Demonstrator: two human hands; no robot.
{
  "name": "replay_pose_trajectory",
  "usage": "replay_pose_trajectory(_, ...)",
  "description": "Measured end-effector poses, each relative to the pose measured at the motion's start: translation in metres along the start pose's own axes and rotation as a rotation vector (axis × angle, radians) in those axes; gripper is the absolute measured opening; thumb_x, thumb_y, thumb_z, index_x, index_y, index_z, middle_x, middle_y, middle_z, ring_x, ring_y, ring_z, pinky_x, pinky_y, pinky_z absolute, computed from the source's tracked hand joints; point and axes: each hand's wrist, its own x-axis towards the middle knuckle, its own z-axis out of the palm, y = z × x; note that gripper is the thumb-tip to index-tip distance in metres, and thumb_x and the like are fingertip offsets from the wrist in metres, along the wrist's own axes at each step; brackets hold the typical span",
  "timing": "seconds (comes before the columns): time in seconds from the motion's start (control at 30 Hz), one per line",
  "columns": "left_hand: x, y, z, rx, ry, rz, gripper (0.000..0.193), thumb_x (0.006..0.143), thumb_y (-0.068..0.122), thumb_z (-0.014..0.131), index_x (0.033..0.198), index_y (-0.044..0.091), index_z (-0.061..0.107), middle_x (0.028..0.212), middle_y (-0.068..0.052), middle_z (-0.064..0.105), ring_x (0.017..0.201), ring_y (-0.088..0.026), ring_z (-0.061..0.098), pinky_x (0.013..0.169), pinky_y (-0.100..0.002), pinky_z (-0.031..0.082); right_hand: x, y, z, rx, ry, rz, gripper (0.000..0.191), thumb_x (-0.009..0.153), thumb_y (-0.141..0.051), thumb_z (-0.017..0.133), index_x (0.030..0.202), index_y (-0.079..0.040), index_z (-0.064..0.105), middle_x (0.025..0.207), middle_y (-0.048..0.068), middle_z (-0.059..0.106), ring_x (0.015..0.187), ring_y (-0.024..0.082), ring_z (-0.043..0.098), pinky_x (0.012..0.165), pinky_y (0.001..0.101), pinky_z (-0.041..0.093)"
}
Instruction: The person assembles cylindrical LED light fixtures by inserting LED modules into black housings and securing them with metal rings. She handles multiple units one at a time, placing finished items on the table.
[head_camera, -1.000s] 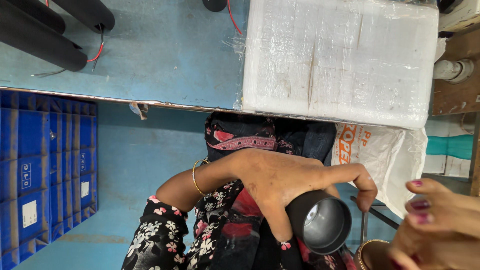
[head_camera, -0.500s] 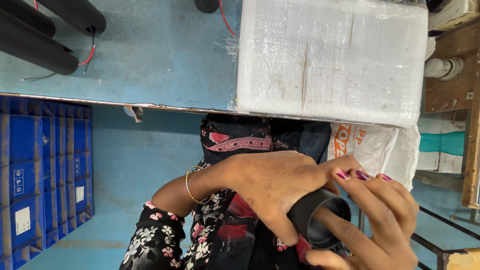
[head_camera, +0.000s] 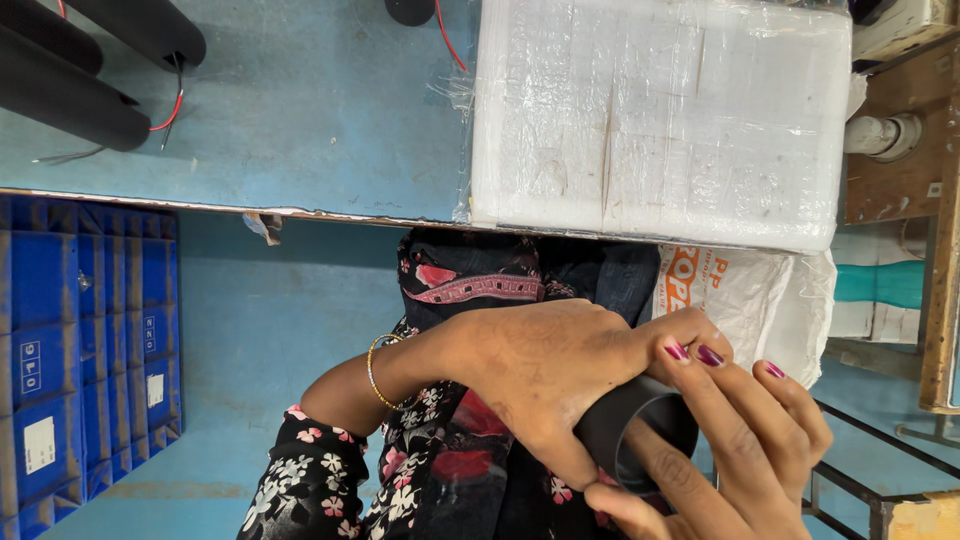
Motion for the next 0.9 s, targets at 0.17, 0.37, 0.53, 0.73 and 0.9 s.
replay_pose_trajectory(0.17,-0.002,-0.005,0.002,0.064,0.074,0.148,0.091,0.067,0.039,0.083,0.135,-0.002,0.037,0.075,-0.01,0.07,0.07,-0.032,0.073,0.065,-0.04,0.056,0.003,0.003,0.003,0.011,0.027,-0.04,0.055,0.086,-0.067,0.064,0.083,-0.012,0.073,0.128,0.015,0.064,0.122,0.028,0.054,0.11,0.0493,0.036)
replay_pose_trajectory(0.37,-0.001,-0.007,0.003,0.201,0.015,0.041,0.071,0.063,0.045,0.08,0.113,-0.001,0.057,0.073,-0.013,0.07,0.069,-0.035,0.072,0.062,-0.042,0.058,0.004,0.003,0.002,0.035,0.023,-0.041,0.055,0.086,-0.065,0.065,0.083,-0.01,0.072,0.128,0.015,0.064,0.122,0.031,0.053,0.11,0.0515,0.039)
replay_pose_trajectory(0.53,0.0,-0.005,0.001,0.164,0.061,0.112,0.078,0.063,0.045,0.079,0.118,-0.005,0.057,0.082,-0.016,0.072,0.076,-0.037,0.072,0.065,-0.043,0.058,0.007,0.003,0.001,0.032,0.012,-0.04,0.055,0.087,-0.065,0.063,0.081,-0.011,0.071,0.126,0.014,0.065,0.123,0.03,0.054,0.111,0.0512,0.037)
replay_pose_trajectory(0.73,-0.001,-0.003,0.001,0.177,0.004,0.099,0.072,0.06,0.045,0.079,0.114,0.002,0.062,0.086,-0.013,0.074,0.081,-0.035,0.073,0.068,-0.042,0.058,0.009,0.001,-0.006,0.003,-0.061,-0.018,0.054,0.084,-0.067,0.059,0.077,-0.016,0.072,0.124,0.01,0.067,0.122,0.027,0.054,0.114,0.0513,0.032)
replay_pose_trajectory(0.9,-0.002,-0.004,0.003,0.155,-0.035,0.147,0.056,0.062,0.042,0.077,0.106,0.008,0.067,0.088,-0.009,0.074,0.083,-0.032,0.073,0.071,-0.041,0.058,0.014,0.01,-0.005,0.049,-0.037,-0.136,0.053,0.083,-0.068,0.067,0.07,-0.017,0.066,0.121,0.008,0.067,0.12,0.024,0.055,0.115,0.0527,0.03)
